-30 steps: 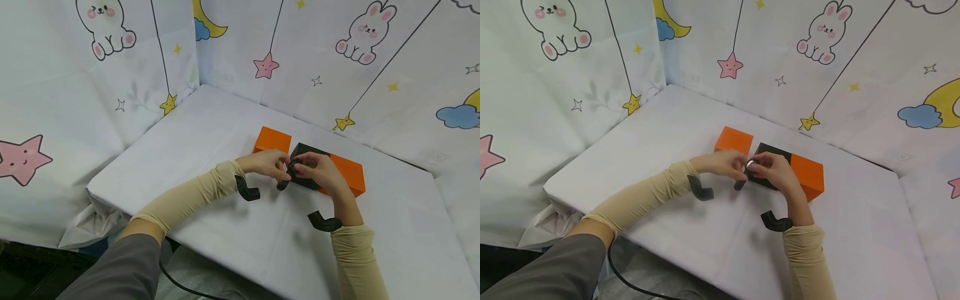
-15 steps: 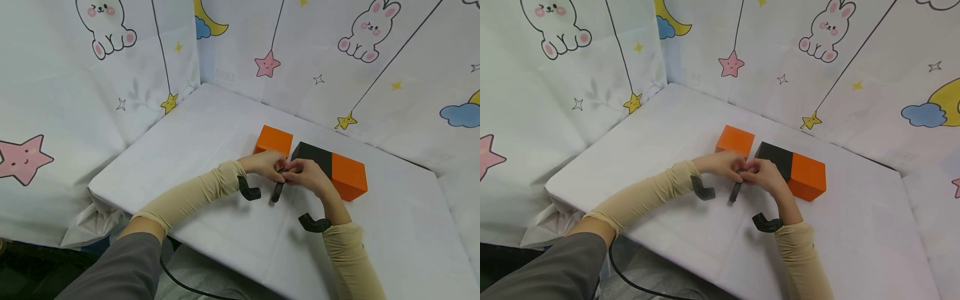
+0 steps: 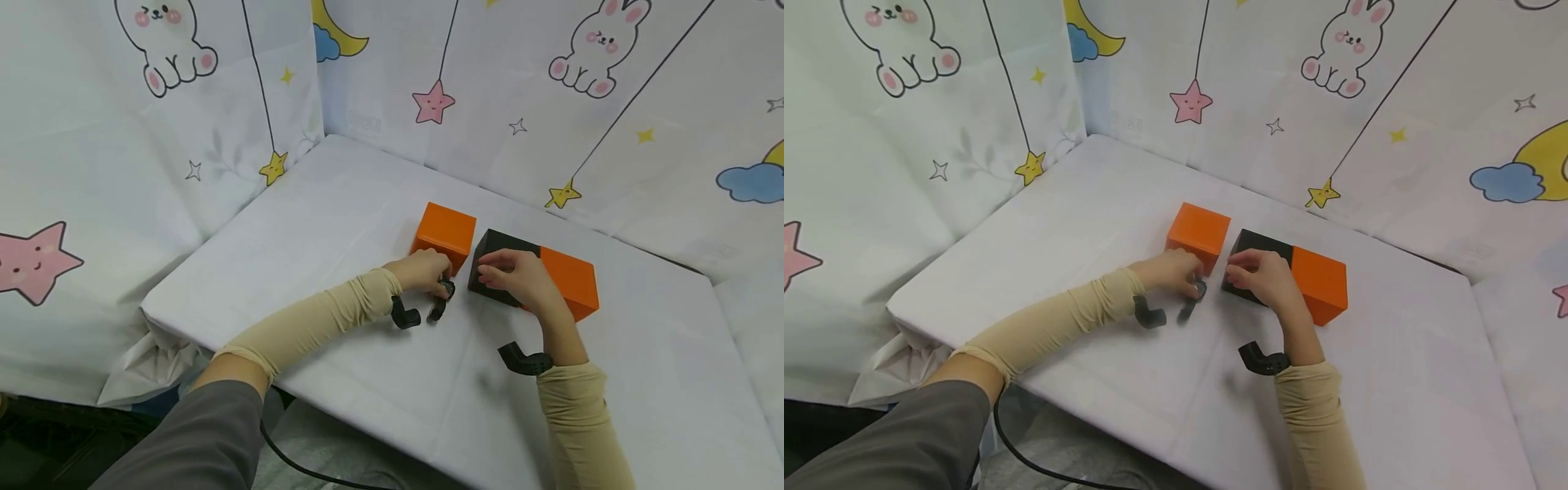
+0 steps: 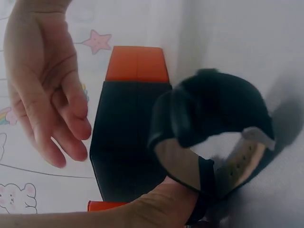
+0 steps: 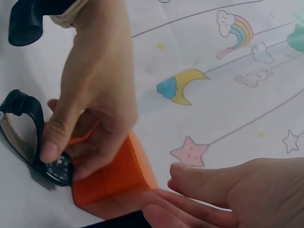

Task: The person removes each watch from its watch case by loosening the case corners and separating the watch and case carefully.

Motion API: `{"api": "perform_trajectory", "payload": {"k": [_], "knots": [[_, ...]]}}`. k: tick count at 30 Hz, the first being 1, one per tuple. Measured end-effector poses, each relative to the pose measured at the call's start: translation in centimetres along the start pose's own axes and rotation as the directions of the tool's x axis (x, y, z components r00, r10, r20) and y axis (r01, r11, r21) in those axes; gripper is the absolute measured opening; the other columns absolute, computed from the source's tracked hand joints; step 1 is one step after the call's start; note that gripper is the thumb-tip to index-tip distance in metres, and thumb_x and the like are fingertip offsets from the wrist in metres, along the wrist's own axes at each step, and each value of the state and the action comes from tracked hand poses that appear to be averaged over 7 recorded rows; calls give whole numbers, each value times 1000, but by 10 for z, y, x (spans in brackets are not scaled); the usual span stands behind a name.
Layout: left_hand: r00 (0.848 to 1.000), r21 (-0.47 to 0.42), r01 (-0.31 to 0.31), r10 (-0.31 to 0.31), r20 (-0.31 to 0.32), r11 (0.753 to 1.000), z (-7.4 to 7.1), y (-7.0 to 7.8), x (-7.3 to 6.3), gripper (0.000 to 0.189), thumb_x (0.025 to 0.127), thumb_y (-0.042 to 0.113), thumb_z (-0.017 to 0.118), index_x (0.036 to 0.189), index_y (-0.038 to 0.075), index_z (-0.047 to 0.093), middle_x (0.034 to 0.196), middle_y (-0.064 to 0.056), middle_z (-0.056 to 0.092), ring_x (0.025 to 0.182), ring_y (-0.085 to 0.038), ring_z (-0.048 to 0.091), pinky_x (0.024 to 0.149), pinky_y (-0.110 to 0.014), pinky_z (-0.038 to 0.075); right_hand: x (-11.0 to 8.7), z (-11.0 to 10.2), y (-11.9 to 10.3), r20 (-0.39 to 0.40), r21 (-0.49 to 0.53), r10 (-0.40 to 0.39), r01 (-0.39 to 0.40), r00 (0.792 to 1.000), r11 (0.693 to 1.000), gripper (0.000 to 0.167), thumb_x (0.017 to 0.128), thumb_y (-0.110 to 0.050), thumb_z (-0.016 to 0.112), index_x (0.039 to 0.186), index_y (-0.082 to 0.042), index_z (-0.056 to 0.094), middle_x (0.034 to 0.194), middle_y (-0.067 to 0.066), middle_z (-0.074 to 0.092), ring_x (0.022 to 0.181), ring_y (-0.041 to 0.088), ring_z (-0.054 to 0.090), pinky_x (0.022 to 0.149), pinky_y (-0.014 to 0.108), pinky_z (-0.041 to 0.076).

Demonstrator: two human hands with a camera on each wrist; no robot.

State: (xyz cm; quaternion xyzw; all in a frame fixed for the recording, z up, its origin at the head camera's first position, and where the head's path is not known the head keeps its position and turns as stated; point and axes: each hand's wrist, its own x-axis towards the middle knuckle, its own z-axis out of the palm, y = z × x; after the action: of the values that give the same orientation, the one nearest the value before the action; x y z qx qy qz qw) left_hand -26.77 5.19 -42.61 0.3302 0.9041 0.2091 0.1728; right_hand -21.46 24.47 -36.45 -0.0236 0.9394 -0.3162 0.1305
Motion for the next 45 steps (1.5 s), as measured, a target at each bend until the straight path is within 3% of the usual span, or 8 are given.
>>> {"api": "perform_trajectory", "payload": {"k": [13,24,28,31,34,38,40,45], "knots": [[1000,32,-15,15,-13,999,-6,-4,-3,44,84,38,71,118,10,66,107,-1,68,89,-13,59,83,-27,50,-8,-14,3,-74,31,14,-12,997,999,42,92,-40,60,121,-10,61,114,13,67,104,28,67,94,42,50],[1000,1,-25,25,2,1000,-12,-2,-5,47,85,40,69,120,9,64,106,-2,67,81,-13,61,75,-24,50,-16,-26,7,-253,11,27,-24,967,1000,40,94,-38,57,124,-12,59,121,14,62,106,29,59,97,48,45],[995,32,-65,67,-67,997,-18,4,-9,40,88,39,66,117,11,66,109,-2,67,89,-13,62,80,-25,51,-17,-29,9,-294,-18,-7,2,956,1000,42,95,-39,56,126,-10,59,123,16,61,111,32,56,97,49,44],[974,34,-124,129,-185,992,-24,15,-13,28,92,34,61,110,13,68,98,1,69,85,-13,62,76,-25,51,-16,-33,11,-287,-71,-54,35,956,997,44,95,-38,56,127,-8,58,125,17,61,115,34,55,98,51,44],[922,75,-210,223,-318,975,-23,29,-8,24,95,30,57,112,16,65,97,3,66,82,-11,59,73,-22,50,-14,-39,14,-235,-127,-81,52,968,991,49,94,-36,58,132,-6,54,130,19,57,120,37,53,99,53,42],[862,265,-281,364,-352,922,-10,48,14,43,94,37,56,133,17,52,127,-1,54,113,-13,52,95,-22,45,-14,-46,22,-136,-178,-66,42,989,983,56,95,-36,57,139,-3,46,138,22,50,126,39,47,102,55,38],[868,351,-276,389,-310,895,-3,56,26,57,93,45,56,141,18,43,141,-5,44,130,-17,40,106,-26,38,-14,-47,25,-106,-187,-58,37,993,982,59,95,-37,56,141,-2,43,140,23,47,128,40,44,104,56,36],[930,449,-191,308,-203,873,6,66,50,81,85,64,54,149,19,29,154,-9,26,145,-25,21,116,-35,26,-11,-43,32,-97,-211,-59,38,994,977,65,95,-39,55,144,0,37,141,24,45,131,42,40,105,57,33]]}}
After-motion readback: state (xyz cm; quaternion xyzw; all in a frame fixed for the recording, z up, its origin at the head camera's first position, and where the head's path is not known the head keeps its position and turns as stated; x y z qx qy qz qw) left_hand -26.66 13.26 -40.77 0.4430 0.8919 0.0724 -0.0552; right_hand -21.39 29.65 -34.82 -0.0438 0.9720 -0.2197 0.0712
